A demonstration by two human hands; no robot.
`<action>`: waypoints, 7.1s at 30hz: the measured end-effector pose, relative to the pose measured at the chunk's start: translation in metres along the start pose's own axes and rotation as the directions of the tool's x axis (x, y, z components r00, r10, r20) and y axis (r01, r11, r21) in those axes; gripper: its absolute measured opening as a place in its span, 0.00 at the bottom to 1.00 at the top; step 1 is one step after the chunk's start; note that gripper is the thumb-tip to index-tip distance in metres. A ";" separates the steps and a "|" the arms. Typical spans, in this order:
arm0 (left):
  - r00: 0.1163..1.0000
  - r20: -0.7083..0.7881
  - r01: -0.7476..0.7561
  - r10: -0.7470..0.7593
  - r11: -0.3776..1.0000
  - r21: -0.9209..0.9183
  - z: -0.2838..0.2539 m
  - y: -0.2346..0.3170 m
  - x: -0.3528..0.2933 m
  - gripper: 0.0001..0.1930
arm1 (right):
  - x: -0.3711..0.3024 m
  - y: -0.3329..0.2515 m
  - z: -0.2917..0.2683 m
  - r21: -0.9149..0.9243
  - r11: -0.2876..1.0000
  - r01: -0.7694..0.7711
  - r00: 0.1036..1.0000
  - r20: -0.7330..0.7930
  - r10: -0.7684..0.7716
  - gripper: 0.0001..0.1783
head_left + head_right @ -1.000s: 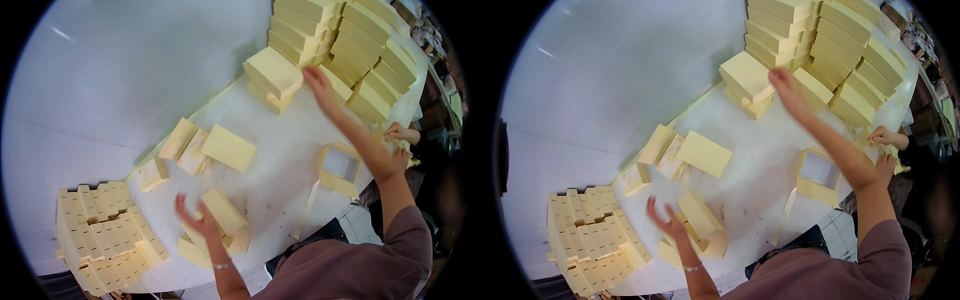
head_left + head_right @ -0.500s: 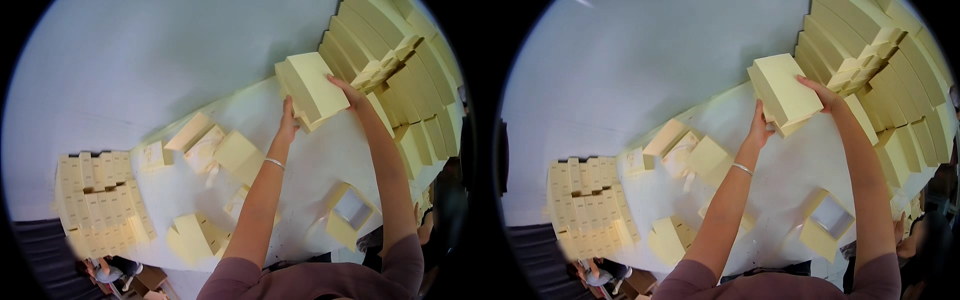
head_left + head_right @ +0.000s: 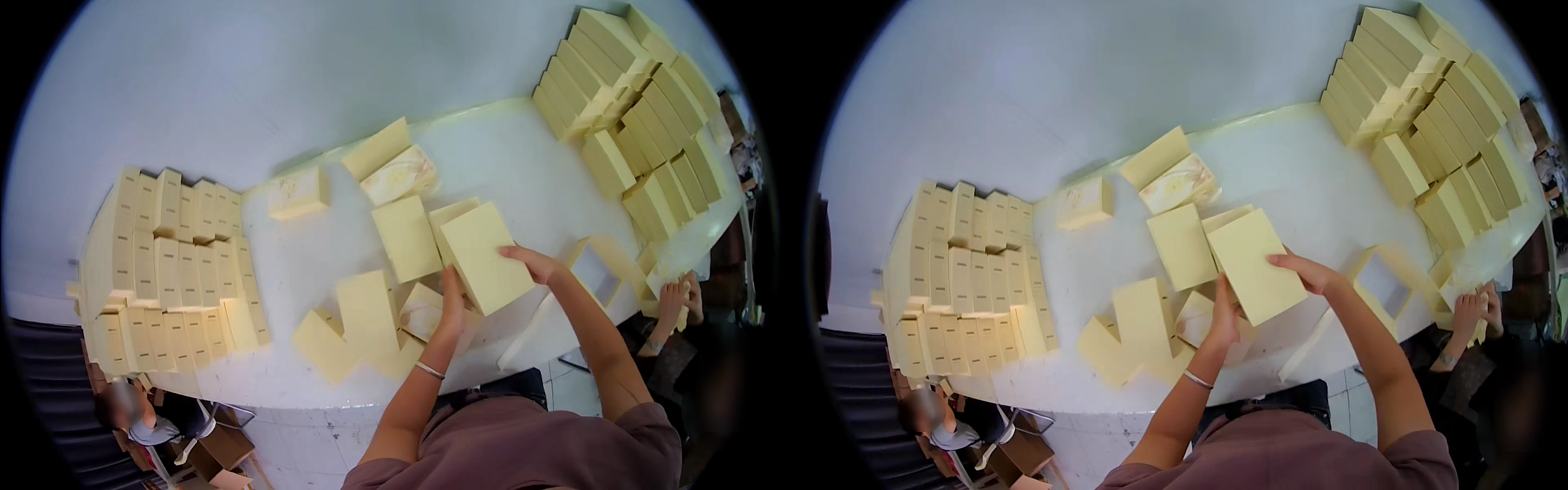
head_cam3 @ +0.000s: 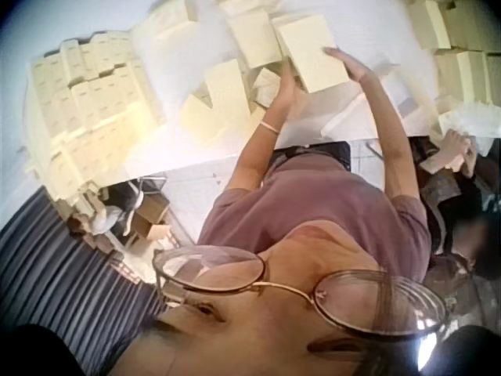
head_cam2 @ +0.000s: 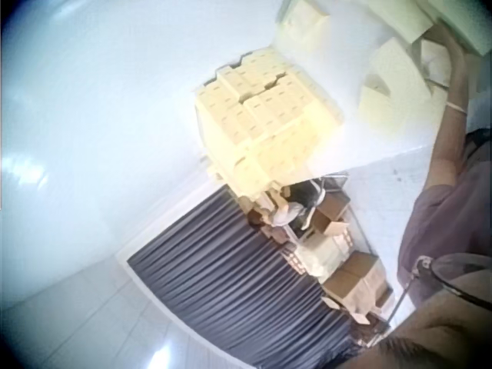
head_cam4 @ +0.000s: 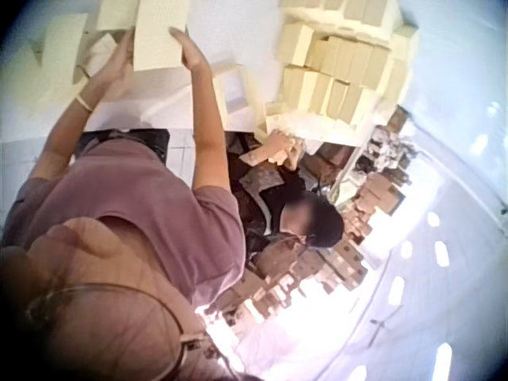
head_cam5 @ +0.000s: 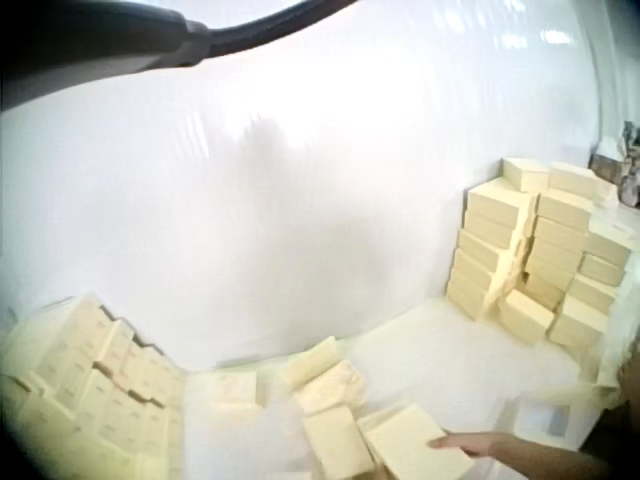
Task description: The person assembles small yellow cardboard boxes by folding flaps and inserting white ribbons. They repeatedly open boxes, place ribbons inside, and close them, stacking finished units on the table.
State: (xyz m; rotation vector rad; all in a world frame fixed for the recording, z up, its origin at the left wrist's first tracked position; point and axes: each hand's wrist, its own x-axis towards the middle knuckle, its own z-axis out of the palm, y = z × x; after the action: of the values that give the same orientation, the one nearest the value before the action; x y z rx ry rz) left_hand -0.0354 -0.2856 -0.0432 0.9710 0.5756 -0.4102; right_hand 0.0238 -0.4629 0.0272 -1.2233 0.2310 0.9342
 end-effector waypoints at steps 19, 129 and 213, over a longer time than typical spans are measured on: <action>0.671 0.536 -0.444 0.512 -0.302 0.844 -0.076 -0.031 -0.125 0.32 | -0.053 0.130 0.038 0.335 0.844 0.418 0.892 -0.329 -0.311 0.28; 0.664 -0.078 -0.709 0.744 0.659 0.249 -0.161 -0.136 -0.181 0.16 | -0.072 0.170 0.060 -0.648 -0.758 0.075 0.602 0.635 -0.484 0.25; 0.707 0.432 -0.591 0.560 0.132 0.796 -0.164 -0.078 -0.108 0.17 | 0.013 0.199 0.129 -0.889 0.275 0.365 0.864 0.214 -0.457 0.08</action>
State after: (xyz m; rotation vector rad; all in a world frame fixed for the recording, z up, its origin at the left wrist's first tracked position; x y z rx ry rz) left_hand -0.2083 -0.1765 -0.0980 2.1899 -0.2139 0.0457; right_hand -0.1512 -0.3372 -0.0721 -2.2356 -0.6631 0.4768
